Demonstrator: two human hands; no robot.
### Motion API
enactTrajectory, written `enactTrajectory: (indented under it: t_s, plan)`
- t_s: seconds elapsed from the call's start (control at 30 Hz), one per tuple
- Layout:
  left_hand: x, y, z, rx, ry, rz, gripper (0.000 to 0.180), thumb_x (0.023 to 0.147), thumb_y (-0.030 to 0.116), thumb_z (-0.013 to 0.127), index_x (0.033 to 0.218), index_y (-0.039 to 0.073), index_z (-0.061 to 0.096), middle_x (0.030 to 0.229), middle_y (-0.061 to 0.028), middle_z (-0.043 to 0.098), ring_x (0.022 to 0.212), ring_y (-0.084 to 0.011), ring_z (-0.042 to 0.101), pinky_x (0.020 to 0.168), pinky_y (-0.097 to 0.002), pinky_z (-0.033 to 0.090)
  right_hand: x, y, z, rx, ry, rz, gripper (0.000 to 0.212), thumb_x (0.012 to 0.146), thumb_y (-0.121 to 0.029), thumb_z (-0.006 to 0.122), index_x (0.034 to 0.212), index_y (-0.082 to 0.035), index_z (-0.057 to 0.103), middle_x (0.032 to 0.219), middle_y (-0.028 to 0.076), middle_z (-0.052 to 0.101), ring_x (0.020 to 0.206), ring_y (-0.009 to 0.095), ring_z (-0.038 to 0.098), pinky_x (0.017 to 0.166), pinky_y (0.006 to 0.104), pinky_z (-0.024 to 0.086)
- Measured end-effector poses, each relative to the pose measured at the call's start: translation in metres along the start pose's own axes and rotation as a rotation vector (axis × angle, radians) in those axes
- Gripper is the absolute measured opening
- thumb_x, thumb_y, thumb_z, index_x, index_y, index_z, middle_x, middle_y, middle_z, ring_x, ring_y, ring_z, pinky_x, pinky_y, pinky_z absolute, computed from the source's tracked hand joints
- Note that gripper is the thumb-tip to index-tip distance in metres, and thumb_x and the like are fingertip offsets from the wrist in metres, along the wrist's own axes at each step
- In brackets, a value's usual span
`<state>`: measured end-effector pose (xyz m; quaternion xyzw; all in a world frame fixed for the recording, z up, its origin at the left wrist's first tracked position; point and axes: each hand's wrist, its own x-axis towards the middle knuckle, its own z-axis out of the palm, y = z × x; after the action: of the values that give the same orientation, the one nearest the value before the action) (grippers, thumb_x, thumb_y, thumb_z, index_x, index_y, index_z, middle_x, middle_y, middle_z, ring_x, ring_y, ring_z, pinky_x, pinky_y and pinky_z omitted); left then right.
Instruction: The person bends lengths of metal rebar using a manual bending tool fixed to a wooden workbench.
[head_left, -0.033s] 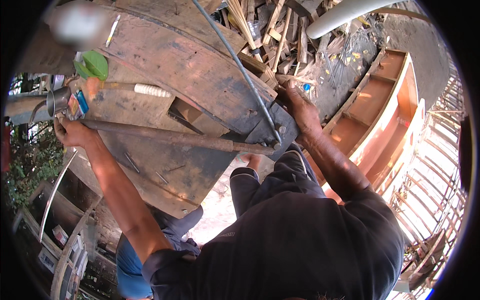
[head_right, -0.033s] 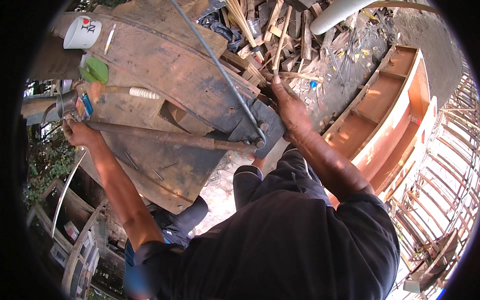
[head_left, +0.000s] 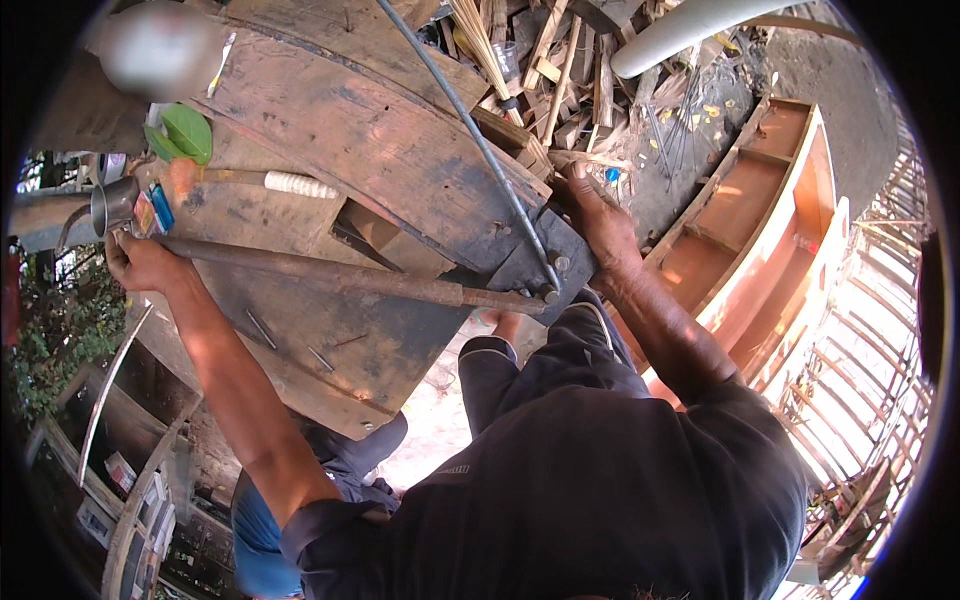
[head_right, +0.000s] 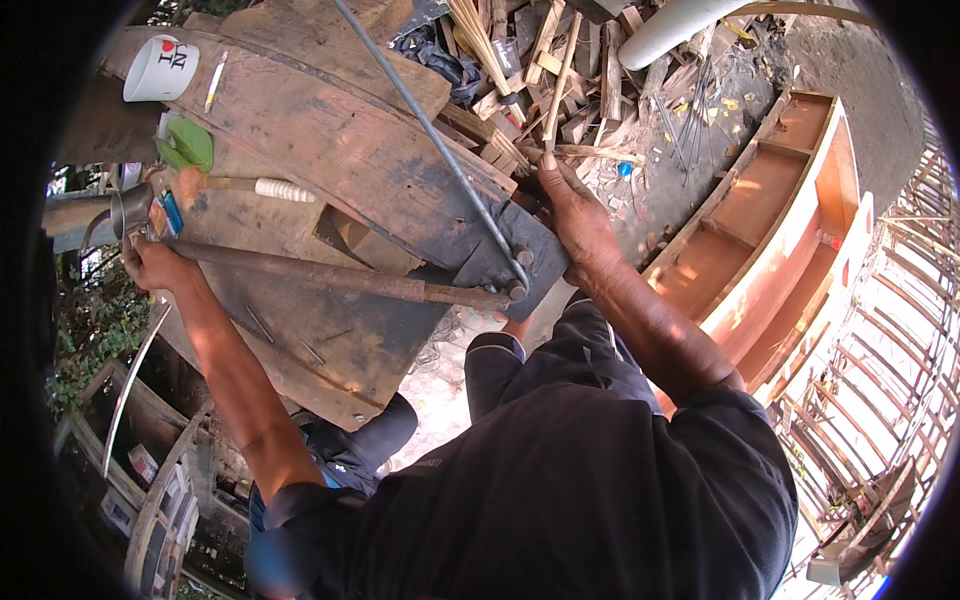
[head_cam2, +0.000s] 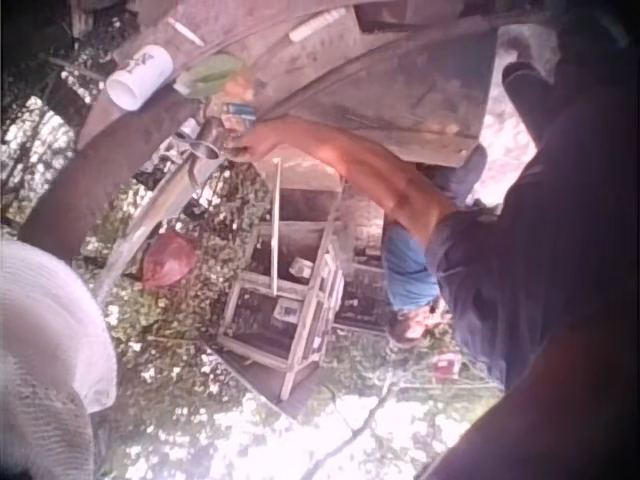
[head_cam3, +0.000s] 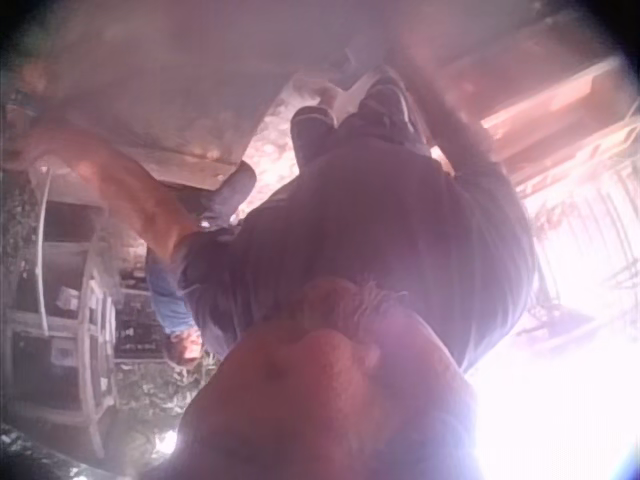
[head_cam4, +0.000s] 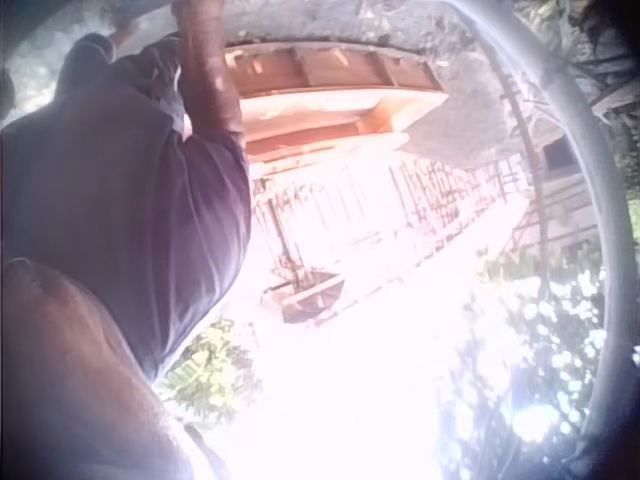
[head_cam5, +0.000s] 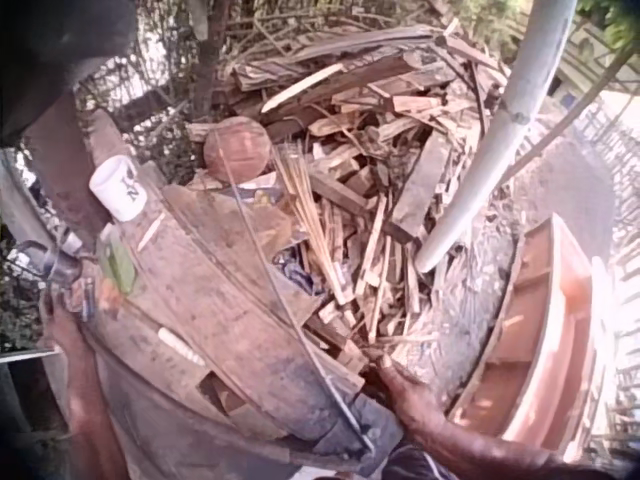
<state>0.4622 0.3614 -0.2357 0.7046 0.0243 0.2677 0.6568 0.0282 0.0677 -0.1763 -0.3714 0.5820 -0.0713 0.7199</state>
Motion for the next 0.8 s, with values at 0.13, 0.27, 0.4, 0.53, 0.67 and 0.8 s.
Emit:
enactTrajectory:
  t_s: [0.13,0.27,0.4,0.53,0.67,0.8]
  plan:
    - [0.004,-0.025,0.013,-0.064,-0.006,0.020,0.024,0.082,0.002,0.063,0.104,-0.008,0.063,0.101,-0.0150,0.065,0.086,-0.0226,0.063,0.076,-0.0359,0.053,-0.003,-0.001,0.003,0.001,-0.068,-0.062,0.053,0.100,-0.050,0.051,0.137,-0.012,0.057,0.134,0.009,0.057,0.110,0.018,0.058,0.094,0.0314,0.048]
    - [0.005,-0.031,-0.020,0.085,0.038,0.097,0.024,0.081,0.002,0.069,0.102,-0.008,0.064,0.098,-0.0139,0.066,0.084,-0.0217,0.063,0.076,-0.0331,0.053,0.002,0.005,0.002,0.068,-0.104,-0.088,0.056,0.097,-0.050,0.058,0.134,-0.008,0.058,0.125,0.008,0.061,0.104,0.018,0.061,0.091,0.0309,0.050]
    - [-0.013,0.025,-0.017,-0.023,0.023,0.003,0.022,0.080,0.003,0.074,0.097,-0.007,0.063,0.091,-0.0096,0.063,0.078,-0.0201,0.060,0.071,-0.0329,0.050,0.005,0.009,-0.010,0.105,-0.064,-0.086,0.061,0.092,-0.052,0.066,0.129,-0.004,0.059,0.120,0.007,0.064,0.101,0.017,0.062,0.088,0.0312,0.050]
    - [0.019,0.000,-0.054,-0.159,-0.069,-0.469,0.015,0.082,-0.005,0.066,0.096,-0.006,0.058,0.090,-0.0111,0.061,0.076,-0.0223,0.060,0.067,-0.0338,0.052,0.021,0.021,-0.015,0.121,-0.094,-0.173,0.066,0.089,-0.049,0.071,0.130,0.001,0.058,0.115,0.010,0.066,0.099,0.016,0.060,0.084,0.0315,0.049]
    - [0.037,0.021,-0.083,-0.371,-0.105,-0.753,0.004,0.093,0.000,0.051,0.093,-0.003,0.054,0.083,-0.0087,0.055,0.068,-0.0199,0.055,0.059,-0.0321,0.050,0.031,0.024,-0.011,0.061,-0.023,-0.242,0.069,0.090,-0.046,0.070,0.132,0.006,0.055,0.118,0.013,0.065,0.102,0.020,0.060,0.087,0.0320,0.049]
    - [0.034,0.111,-0.143,-0.773,-0.370,-0.590,0.013,0.097,0.005,0.047,0.084,0.006,0.045,0.070,-0.0030,0.046,0.056,-0.0137,0.043,0.050,-0.0270,0.042,0.031,0.024,-0.016,-0.169,0.007,-0.539,0.053,0.091,-0.042,0.070,0.118,0.004,0.065,0.121,0.012,0.064,0.109,0.020,0.058,0.087,0.0325,0.048]
